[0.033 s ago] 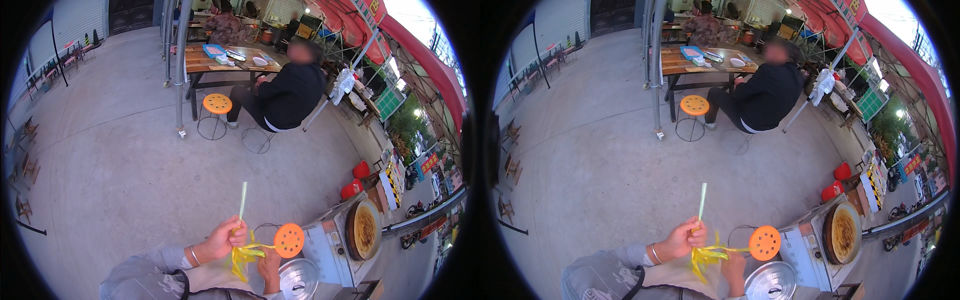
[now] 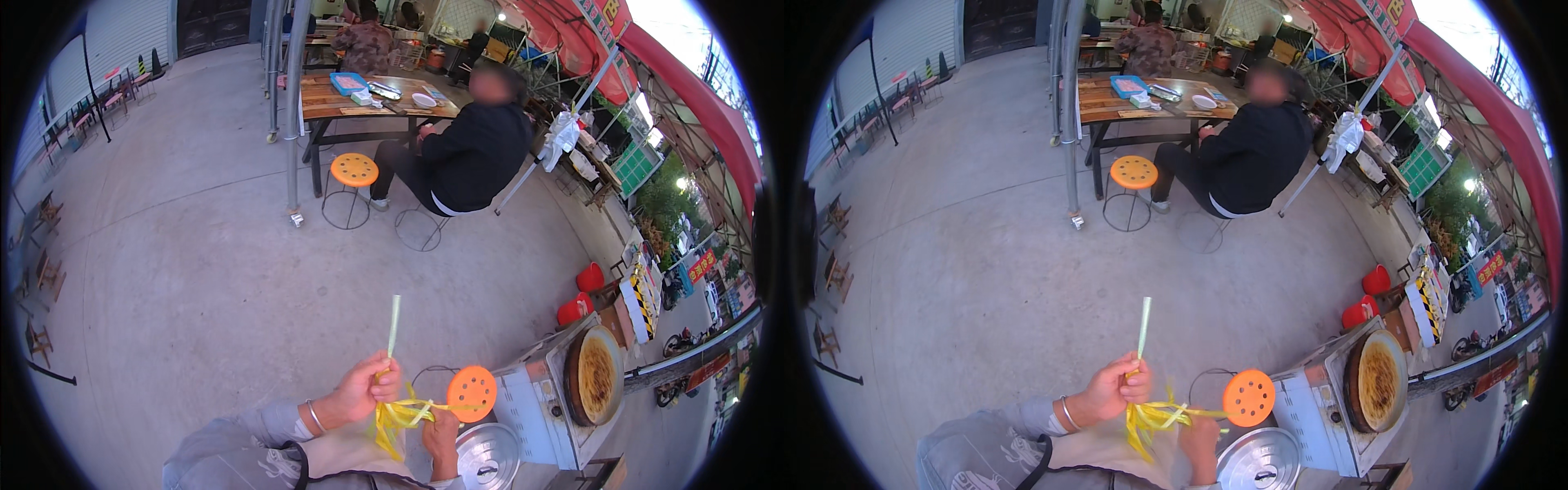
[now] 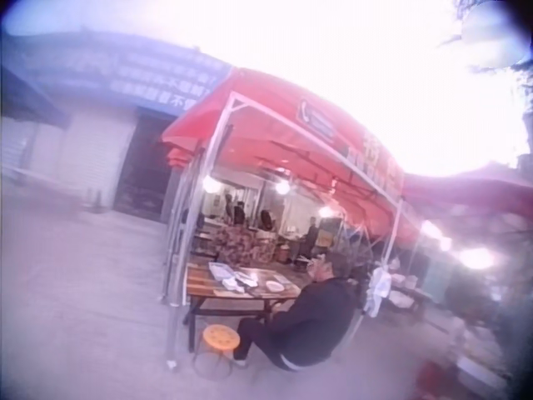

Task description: The person stands at an outdoor food stall and uses their hands to separate a bundle of yellow noodles. They repeatedly pull strands apart and shake the bundle to loosen the noodles, handling the food directly without tools.

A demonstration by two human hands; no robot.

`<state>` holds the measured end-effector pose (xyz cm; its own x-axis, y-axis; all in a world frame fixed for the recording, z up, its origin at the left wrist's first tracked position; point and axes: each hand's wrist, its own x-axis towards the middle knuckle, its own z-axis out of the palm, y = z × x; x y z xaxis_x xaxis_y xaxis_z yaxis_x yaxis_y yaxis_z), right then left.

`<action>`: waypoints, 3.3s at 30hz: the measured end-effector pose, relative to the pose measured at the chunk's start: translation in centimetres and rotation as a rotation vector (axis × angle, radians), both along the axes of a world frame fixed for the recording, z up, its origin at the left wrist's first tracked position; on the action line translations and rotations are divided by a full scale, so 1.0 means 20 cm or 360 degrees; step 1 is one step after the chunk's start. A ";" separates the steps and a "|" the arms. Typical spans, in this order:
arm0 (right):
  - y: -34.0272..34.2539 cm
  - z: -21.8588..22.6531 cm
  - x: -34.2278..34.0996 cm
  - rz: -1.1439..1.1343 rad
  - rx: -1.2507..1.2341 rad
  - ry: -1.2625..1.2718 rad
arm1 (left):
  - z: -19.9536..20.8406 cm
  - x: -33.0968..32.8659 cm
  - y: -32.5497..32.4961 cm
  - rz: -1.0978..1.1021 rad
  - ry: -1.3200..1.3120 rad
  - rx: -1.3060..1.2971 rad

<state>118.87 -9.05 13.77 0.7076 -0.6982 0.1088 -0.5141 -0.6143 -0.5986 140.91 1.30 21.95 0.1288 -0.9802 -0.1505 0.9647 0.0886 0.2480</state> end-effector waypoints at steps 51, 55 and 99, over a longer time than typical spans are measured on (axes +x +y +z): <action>-3.17 0.48 0.71 -0.0294 0.0260 -0.0703 | 0.14 0.54 -3.75 -0.0550 -0.1398 -0.0293; -3.44 0.55 0.80 -0.0395 0.0857 -0.0757 | 0.18 0.44 -4.09 -0.0762 -0.1012 -0.0251; -6.73 0.42 0.16 -0.0836 0.0228 -0.0279 | 0.24 -0.10 -7.59 -0.1209 -0.0469 0.0163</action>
